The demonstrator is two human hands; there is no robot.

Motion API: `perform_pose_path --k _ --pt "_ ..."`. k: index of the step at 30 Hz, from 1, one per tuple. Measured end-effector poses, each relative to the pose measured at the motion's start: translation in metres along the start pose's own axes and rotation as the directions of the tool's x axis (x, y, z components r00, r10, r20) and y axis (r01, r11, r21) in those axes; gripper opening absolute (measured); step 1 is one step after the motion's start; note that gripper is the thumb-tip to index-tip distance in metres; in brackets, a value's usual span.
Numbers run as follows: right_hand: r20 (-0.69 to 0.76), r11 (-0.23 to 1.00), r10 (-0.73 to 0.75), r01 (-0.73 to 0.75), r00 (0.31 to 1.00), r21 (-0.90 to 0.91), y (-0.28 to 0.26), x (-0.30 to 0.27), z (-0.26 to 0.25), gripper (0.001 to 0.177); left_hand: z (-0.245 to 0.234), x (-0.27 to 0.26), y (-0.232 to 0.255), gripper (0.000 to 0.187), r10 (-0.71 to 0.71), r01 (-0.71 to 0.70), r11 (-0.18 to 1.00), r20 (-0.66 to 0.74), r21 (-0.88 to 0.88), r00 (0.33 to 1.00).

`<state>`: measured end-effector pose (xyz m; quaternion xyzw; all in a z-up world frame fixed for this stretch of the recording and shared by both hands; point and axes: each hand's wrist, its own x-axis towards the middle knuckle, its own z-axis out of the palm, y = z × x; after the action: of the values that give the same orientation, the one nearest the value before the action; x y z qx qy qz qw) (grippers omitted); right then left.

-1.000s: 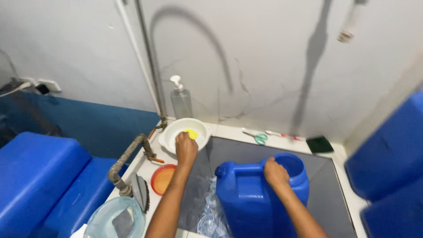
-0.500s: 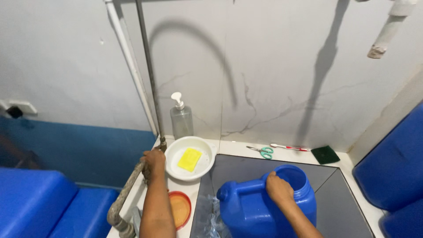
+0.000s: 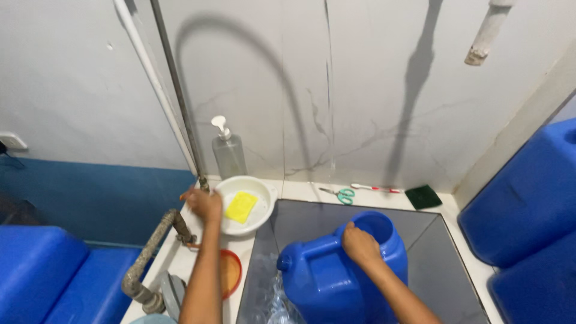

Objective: The person cleans several blue plastic jerrycans at a sink. They open the caps, rinse the containers with water, scrub the exterior with a sponge, and rinse again. The person uses scissors to cut off plastic rings from the necks of the jerrycans. Cleaned jerrycans are placed on the floor.

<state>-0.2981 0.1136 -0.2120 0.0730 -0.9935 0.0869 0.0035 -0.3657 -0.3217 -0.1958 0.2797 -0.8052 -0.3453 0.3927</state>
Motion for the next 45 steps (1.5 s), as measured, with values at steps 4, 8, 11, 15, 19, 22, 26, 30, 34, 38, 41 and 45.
perform_pose_path --k 4,8,11,15,19,22,26,30,34,38,41,45 --pt "0.041 0.994 -0.064 0.060 0.997 0.090 0.010 0.014 0.017 0.030 0.001 -0.160 0.085 0.043 0.443 -0.327 0.896 0.651 -0.299 0.617" --pt "0.206 0.974 -0.225 0.222 0.952 0.041 0.015 0.063 0.011 0.030 0.001 -0.267 0.119 0.053 0.566 -0.538 0.776 0.741 -0.330 0.361" --pt "-0.051 0.971 -0.124 0.132 0.991 0.201 0.007 0.121 -0.011 0.027 0.015 -0.270 0.115 0.042 0.420 -0.471 0.861 0.791 -0.193 0.445" --pt "0.321 0.347 -0.096 -0.271 0.942 0.898 -0.001 0.165 -0.022 0.019 0.033 -0.272 0.081 0.045 0.238 -0.301 0.951 0.778 -0.067 0.581" --pt "0.402 0.378 -0.128 -0.330 0.906 0.865 -0.009 0.161 -0.024 0.027 0.040 -0.270 0.040 0.049 0.044 -0.088 0.996 0.720 0.023 0.692" --pt "0.396 0.622 -0.103 -0.251 0.912 0.742 -0.009 0.146 -0.030 0.024 0.039 -0.267 0.026 0.053 -0.073 0.015 0.996 0.706 0.088 0.705" --pt "0.389 0.635 -0.198 -0.184 0.900 0.750 -0.013 0.141 -0.037 0.022 0.032 -0.244 0.039 0.059 0.072 -0.071 0.997 0.703 -0.030 0.707" --pt "0.421 0.520 -0.126 -0.302 0.898 0.799 -0.016 0.151 -0.033 0.024 0.040 -0.227 0.071 0.054 0.206 -0.285 0.957 0.813 -0.052 0.545" --pt "0.295 0.644 -0.140 -0.140 0.945 0.752 -0.014 0.156 -0.023 0.021 0.072 -0.245 0.099 0.053 0.524 -0.554 0.821 0.567 -0.138 0.636" --pt "0.294 0.664 -0.081 -0.168 0.952 0.728 -0.011 0.158 -0.025 0.019 0.099 -0.259 0.114 0.052 0.706 -0.590 0.708 0.412 -0.388 0.576" --pt "0.268 0.662 -0.109 -0.132 0.957 0.738 -0.015 0.156 -0.028 0.018 0.100 -0.255 0.120 0.048 0.744 -0.629 0.651 0.523 -0.424 0.417" --pt "0.342 0.530 -0.167 -0.209 0.925 0.822 -0.015 0.150 -0.033 0.021 0.075 -0.264 0.137 0.047 0.818 -0.716 0.556 0.432 -0.422 0.380"
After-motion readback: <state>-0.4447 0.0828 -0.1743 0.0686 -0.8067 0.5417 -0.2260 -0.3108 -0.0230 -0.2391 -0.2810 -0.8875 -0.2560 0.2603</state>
